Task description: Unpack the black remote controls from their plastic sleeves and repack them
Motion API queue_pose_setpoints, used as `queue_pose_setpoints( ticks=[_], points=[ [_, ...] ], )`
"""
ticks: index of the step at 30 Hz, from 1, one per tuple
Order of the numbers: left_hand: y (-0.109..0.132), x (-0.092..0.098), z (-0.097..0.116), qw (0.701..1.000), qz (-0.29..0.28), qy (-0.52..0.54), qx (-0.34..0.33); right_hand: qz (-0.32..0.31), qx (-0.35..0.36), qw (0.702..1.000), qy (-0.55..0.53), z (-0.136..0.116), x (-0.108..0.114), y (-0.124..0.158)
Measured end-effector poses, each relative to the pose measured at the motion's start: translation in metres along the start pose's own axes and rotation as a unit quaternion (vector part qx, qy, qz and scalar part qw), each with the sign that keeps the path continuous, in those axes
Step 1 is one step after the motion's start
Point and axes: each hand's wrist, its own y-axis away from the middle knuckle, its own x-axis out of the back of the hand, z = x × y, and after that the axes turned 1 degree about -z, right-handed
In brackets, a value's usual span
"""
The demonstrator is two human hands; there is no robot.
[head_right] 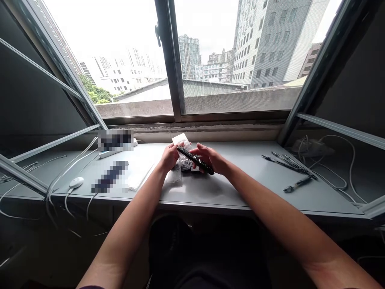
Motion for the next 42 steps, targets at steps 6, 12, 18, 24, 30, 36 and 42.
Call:
queue_pose_setpoints(
  ticks=[6, 12, 18, 24, 30, 36, 42],
  points=[
    [-0.003, 0.004, 0.002, 0.998, 0.051, 0.001, -0.037, -0.031, -0.004, 0.997, 0.076, -0.004, 0.0, 0.003],
    [-0.011, 0.015, -0.002, 0.984, 0.166, -0.033, -0.062, -0.007, 0.076, 0.977, 0.198, 0.006, -0.009, 0.004],
    [-0.009, 0.011, -0.005, 0.984, 0.146, -0.067, -0.075, 0.052, 0.258, 0.861, 0.435, 0.011, -0.016, 0.005],
    [-0.007, 0.009, -0.004, 0.985, 0.111, -0.098, -0.083, 0.095, 0.377, 0.757, 0.525, 0.019, -0.017, 0.001],
    [-0.008, 0.007, -0.007, 0.986, 0.071, -0.12, -0.093, 0.095, 0.357, 0.719, 0.589, 0.02, -0.012, 0.003],
    [0.0, 0.0, 0.0, 0.986, 0.031, -0.134, -0.09, 0.109, 0.334, 0.731, 0.585, 0.022, -0.006, 0.001],
    [0.002, -0.004, 0.004, 0.995, 0.013, -0.084, -0.049, 0.112, 0.321, 0.761, 0.552, 0.018, -0.009, 0.004]
  ],
)
